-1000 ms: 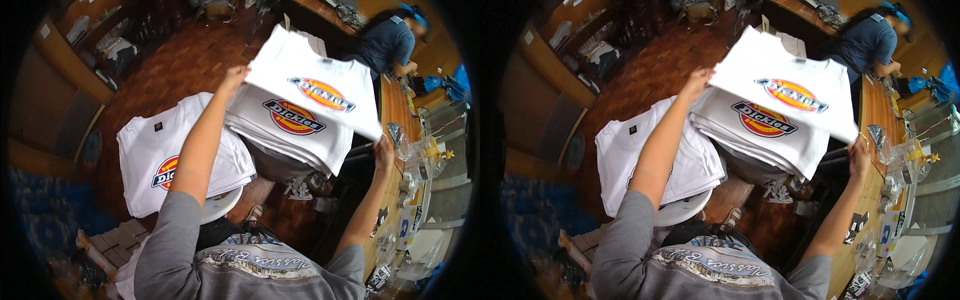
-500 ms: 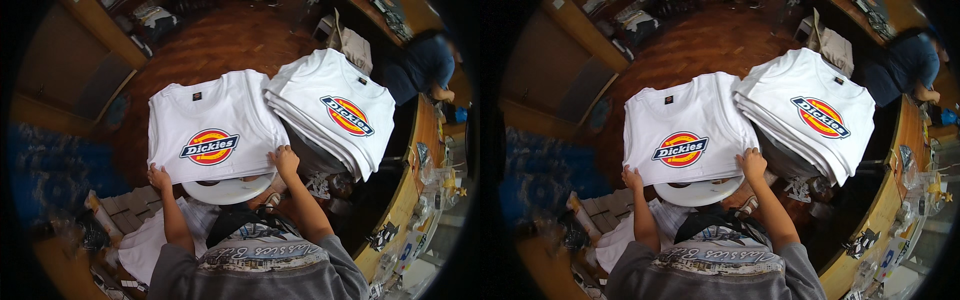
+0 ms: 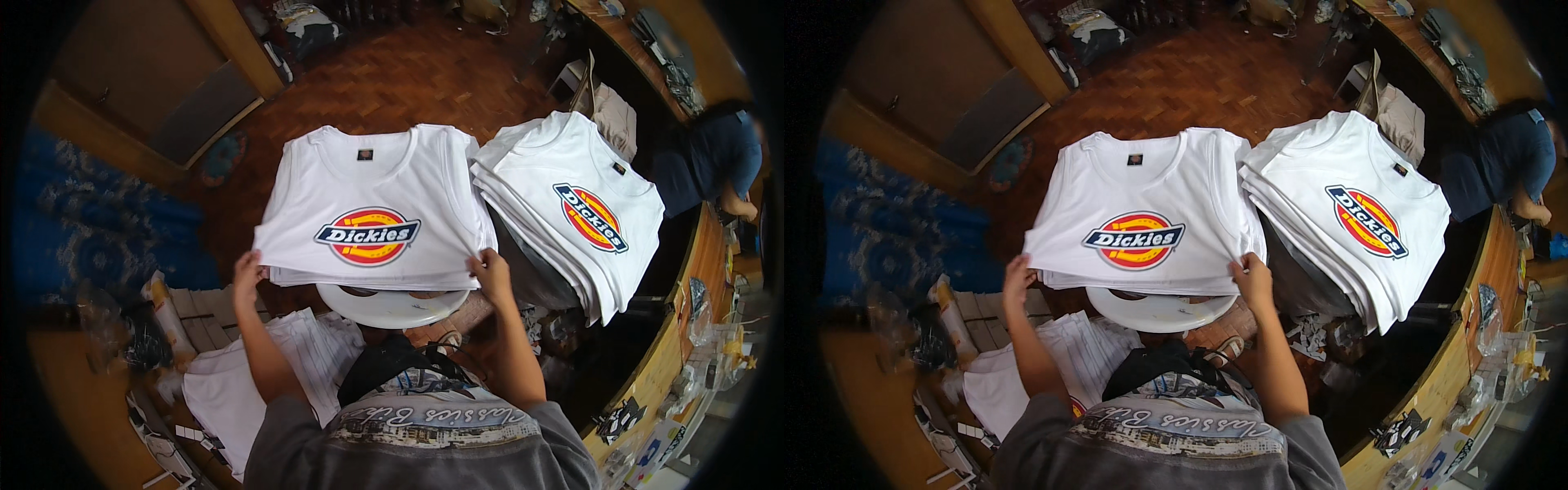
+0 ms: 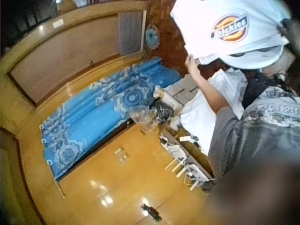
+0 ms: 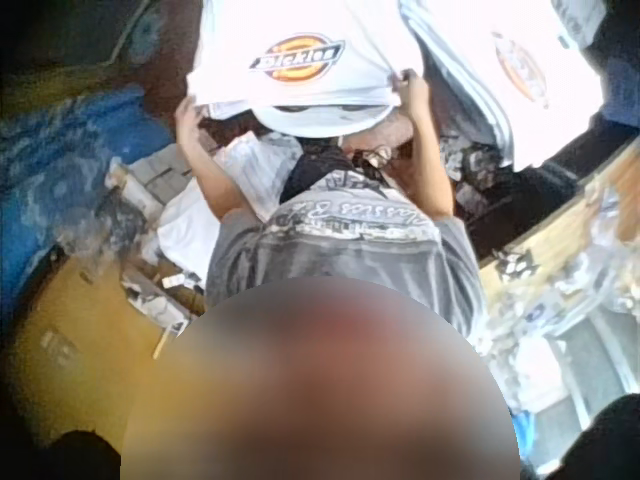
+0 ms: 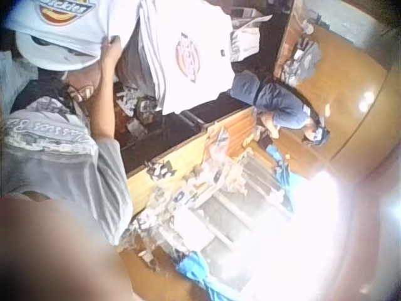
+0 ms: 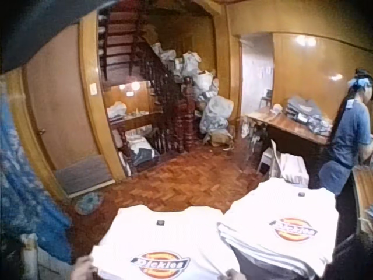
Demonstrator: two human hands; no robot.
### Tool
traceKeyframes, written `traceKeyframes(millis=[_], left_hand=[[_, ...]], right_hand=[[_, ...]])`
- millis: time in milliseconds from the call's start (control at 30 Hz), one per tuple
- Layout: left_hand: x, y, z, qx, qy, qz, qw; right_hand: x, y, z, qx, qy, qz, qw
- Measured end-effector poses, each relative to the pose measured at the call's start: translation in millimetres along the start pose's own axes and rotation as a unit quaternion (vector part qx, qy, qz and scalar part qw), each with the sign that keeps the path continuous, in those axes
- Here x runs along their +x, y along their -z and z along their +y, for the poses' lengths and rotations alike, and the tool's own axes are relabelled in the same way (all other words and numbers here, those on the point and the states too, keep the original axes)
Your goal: The person attaches tags to a stack of white t-shirts, then folds them and places them on a pile. The person then folds a grey t-shirt and places it on a plastic bag.
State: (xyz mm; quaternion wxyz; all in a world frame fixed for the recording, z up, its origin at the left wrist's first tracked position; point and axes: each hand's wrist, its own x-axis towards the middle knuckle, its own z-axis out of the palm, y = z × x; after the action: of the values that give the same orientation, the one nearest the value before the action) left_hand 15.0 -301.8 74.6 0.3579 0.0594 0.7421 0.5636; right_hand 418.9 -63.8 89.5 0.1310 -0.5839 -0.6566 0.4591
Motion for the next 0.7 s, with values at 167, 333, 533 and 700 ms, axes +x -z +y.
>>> traceKeyframes(millis=[167, 333, 533, 700], left_hand=[[-63.5, 41.7, 100.3, -0.29, -0.229, -0.132, 0.92], [-55.5, -54.0, 200.1, -0.209, -0.258, -0.268, 0.905], [-33.9, -279.0, 278.5, -0.179, -0.233, -0.448, 0.844], [-69.6, -403.6, 314.6, -0.238, -0.245, -0.533, 0.774]], right_hand=[[-91.0, 107.1, -49.3, 0.394, 0.074, -0.035, 0.915], [-105.7, 189.2, -49.7, 0.445, 0.238, 0.107, 0.856], [-62.2, 348.5, -48.9, 0.364, 0.322, 0.211, 0.848], [-123.7, 444.4, -67.6, 0.298, 0.373, 0.363, 0.801]])
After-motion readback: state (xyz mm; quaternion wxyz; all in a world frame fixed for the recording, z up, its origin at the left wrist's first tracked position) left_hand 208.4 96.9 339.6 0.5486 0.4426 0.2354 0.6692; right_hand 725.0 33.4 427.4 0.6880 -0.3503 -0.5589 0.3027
